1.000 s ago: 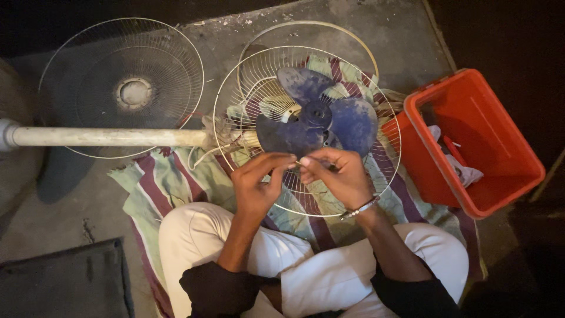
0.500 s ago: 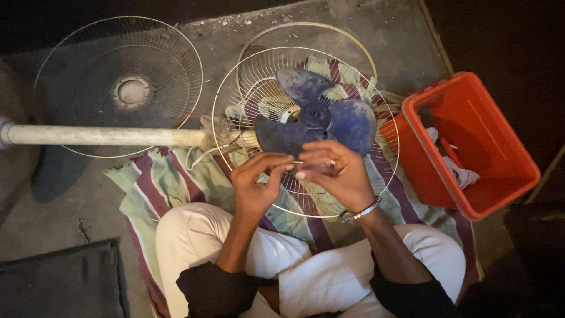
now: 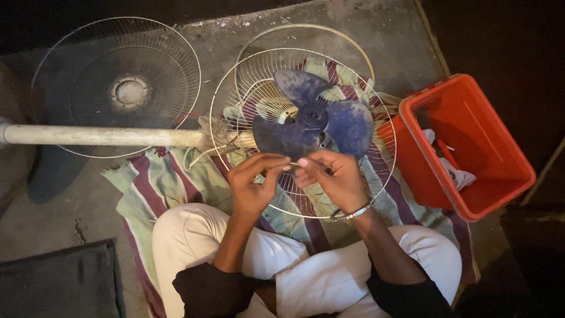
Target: The person sits on the floor and rummages through a red toolbox to retrieve a screw. They then use the screw to tighten the central hub of a disassembled standing fan, securing the fan blades to the motor shaft.
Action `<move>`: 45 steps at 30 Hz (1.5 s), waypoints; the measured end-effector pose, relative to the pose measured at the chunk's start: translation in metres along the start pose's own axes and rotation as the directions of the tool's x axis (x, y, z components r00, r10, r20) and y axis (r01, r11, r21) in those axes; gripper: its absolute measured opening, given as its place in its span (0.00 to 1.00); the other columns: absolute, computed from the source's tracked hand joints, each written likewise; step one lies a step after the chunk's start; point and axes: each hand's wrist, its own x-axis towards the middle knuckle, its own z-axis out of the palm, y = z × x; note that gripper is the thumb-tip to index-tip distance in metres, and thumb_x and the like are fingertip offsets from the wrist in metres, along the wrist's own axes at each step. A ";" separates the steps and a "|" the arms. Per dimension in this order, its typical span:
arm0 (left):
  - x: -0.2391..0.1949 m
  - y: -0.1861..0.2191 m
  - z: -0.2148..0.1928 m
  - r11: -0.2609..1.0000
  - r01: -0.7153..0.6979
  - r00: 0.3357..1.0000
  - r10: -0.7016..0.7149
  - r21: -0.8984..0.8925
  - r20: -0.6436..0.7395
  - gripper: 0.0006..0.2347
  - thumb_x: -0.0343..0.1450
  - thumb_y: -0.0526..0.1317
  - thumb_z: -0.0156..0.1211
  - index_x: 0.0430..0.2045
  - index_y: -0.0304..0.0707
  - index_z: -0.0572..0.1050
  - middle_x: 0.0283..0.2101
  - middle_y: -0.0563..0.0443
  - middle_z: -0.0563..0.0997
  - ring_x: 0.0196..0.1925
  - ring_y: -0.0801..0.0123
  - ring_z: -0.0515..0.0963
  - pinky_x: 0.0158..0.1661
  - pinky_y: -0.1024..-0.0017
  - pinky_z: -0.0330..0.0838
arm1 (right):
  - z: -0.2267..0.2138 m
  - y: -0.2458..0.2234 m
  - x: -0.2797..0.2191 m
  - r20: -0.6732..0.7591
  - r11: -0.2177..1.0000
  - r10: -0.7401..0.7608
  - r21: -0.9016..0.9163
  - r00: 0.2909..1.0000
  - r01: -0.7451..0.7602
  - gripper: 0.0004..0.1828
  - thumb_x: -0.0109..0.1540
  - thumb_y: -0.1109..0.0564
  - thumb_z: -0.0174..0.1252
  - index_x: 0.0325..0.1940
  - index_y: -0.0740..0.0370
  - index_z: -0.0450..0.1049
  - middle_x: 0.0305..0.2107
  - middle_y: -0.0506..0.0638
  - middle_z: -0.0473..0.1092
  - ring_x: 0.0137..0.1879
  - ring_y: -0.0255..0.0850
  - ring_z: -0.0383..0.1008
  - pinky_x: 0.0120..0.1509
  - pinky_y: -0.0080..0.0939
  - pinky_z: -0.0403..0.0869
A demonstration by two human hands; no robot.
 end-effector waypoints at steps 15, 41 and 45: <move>0.002 0.006 -0.002 1.000 0.001 1.000 -0.001 0.014 0.022 0.05 0.68 0.26 0.64 0.32 0.34 0.83 0.38 0.47 0.86 0.37 0.71 0.87 0.35 0.78 0.79 | 0.001 0.009 -0.002 0.009 0.964 -0.263 0.034 0.965 0.263 0.10 0.62 0.65 0.65 0.47 0.70 0.77 0.40 0.57 0.79 0.47 0.37 0.83 0.52 0.36 0.83; -0.006 -0.022 -0.003 0.980 0.183 0.901 -0.136 0.077 -0.412 0.07 0.73 0.29 0.65 0.43 0.34 0.83 0.40 0.49 0.83 0.42 0.73 0.78 0.42 0.77 0.70 | -0.037 -0.006 -0.008 0.111 0.839 0.063 -0.545 0.992 0.008 0.08 0.63 0.62 0.61 0.46 0.63 0.81 0.30 0.51 0.81 0.35 0.33 0.83 0.42 0.36 0.82; -0.011 -0.033 0.000 0.918 0.397 0.721 -0.320 -0.012 -0.614 0.08 0.77 0.37 0.61 0.47 0.34 0.80 0.39 0.53 0.82 0.33 0.74 0.69 0.35 0.77 0.63 | -0.024 -0.001 -0.007 0.097 0.788 -0.114 -0.597 0.989 0.150 0.09 0.61 0.61 0.64 0.44 0.65 0.78 0.32 0.55 0.81 0.38 0.40 0.83 0.41 0.41 0.80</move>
